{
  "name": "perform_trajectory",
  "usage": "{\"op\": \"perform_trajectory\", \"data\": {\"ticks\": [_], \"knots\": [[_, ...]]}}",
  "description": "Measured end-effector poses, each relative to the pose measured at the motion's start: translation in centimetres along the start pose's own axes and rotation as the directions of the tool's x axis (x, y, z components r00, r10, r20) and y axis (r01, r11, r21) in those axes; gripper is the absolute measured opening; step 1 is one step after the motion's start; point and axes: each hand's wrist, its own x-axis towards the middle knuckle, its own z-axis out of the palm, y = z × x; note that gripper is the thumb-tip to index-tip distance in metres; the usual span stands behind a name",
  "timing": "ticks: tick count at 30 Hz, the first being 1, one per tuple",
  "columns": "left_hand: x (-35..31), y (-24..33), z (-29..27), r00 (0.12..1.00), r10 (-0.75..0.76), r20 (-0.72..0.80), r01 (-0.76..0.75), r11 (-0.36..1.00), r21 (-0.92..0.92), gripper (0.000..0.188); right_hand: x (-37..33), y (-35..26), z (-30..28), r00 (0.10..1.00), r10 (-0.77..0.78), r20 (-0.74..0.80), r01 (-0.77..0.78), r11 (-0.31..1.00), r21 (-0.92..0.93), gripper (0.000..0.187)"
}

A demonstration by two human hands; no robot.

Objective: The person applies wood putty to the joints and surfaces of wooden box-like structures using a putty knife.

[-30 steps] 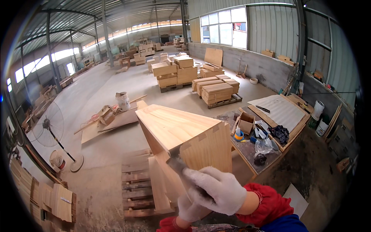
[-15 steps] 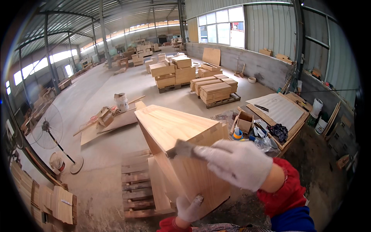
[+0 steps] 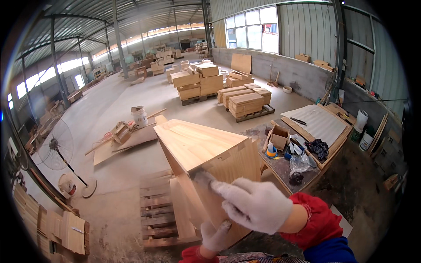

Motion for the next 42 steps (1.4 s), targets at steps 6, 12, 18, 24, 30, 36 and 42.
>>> {"op": "perform_trajectory", "data": {"ticks": [6, 12, 18, 24, 30, 36, 42], "knots": [[0.3, 0.4, 0.3, 0.999, 0.02, 0.036, -0.021, 1.0, 0.015, 0.049, -0.6, -0.3, 1.3, 0.999, -0.022, -0.038, 0.028, 0.989, 0.144, 0.043], [0.4, 1.2, 1.0, 0.994, 0.092, 0.051, -0.092, 0.996, 0.005, 0.05, -0.8, 0.2, 3.2, 0.995, -0.019, -0.102, 0.044, 0.968, 0.246, 0.043], [0.2, 1.1, 1.0, 0.998, 0.047, 0.045, -0.044, 0.997, -0.065, 0.046, -1.0, 0.5, 3.6, 0.997, -0.034, -0.062, 0.05, 0.961, 0.273, 0.042], [-0.2, 0.7, 0.3, 0.999, -0.01, 0.046, 0.009, 1.0, 0.028, 0.029, 0.5, 0.4, -1.0, 0.995, -0.092, 0.03, 0.091, 0.995, 0.042, 0.04], [-0.3, 0.1, 0.0, 1.0, -0.008, -0.023, 0.009, 0.999, 0.04, 0.019, 1.1, 3.9, -5.8, 0.987, -0.014, 0.159, 0.048, 0.976, -0.213, 0.038], [-0.6, 0.0, -0.3, 0.997, -0.054, -0.052, 0.051, 0.997, -0.057, 0.019, -0.5, 2.5, -4.3, 0.998, 0.067, 0.002, -0.067, 0.997, -0.031, 0.039], [-0.1, -0.6, -0.7, 1.0, 0.02, 0.008, -0.02, 0.999, 0.032, 0.028, -0.5, 1.9, 1.3, 0.99, 0.081, -0.118, -0.052, 0.971, 0.233, 0.039]]}}
